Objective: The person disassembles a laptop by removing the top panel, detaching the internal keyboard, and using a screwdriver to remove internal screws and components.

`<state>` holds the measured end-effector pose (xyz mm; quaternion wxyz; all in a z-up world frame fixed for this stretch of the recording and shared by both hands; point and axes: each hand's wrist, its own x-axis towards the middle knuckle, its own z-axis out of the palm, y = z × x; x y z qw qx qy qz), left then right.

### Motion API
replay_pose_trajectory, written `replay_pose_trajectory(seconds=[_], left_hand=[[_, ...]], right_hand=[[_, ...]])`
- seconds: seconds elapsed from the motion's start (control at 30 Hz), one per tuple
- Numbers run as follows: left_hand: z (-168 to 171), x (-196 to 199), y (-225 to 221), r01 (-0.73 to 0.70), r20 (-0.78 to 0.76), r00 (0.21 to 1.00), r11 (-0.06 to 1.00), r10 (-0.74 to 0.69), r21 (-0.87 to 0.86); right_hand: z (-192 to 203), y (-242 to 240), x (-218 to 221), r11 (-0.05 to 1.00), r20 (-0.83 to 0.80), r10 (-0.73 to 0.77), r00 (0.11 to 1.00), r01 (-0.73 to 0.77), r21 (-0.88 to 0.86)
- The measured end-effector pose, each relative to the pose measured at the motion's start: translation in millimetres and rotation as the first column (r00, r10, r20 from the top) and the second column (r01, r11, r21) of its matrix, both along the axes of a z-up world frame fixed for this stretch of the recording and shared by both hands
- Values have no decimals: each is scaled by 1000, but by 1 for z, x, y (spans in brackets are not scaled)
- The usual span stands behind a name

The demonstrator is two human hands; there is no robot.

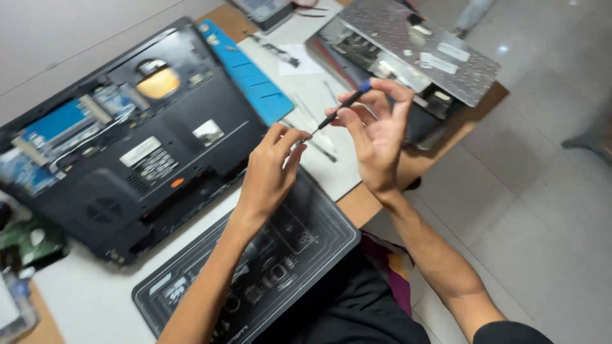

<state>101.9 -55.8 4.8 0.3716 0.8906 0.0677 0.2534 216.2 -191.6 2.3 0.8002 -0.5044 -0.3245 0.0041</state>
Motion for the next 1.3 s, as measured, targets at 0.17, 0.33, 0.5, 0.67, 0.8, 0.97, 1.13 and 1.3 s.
replay_pose_trajectory(seconds=[0.17,0.33,0.5,0.67,0.8,0.97,1.13,1.3], left_hand=[[-7,-86,16,-191,72,981,968,181,162],[-31,-146,32,-372,197,927,848,319,377],[-72,-175,47,-489,232,868,672,439,557],[-82,-173,50,-519,187,845,688,500,507],[-89,-170,52,-531,164,836,696,524,482],[-93,-165,52,-572,208,812,671,546,471],[-98,-163,51,-583,216,802,654,556,482],[-97,-163,51,-587,211,799,652,563,480]], right_hand=[[-1,33,-70,996,171,68,983,-76,43],[-12,54,-119,984,428,132,894,-171,55],[-35,68,-128,953,655,89,750,-255,162],[-54,73,-128,951,713,87,696,-272,149],[-56,77,-130,945,724,91,684,-289,155],[-52,76,-133,944,745,105,659,-301,134],[-91,67,-120,934,750,90,656,-317,166],[-78,63,-133,930,653,213,727,-356,93]])
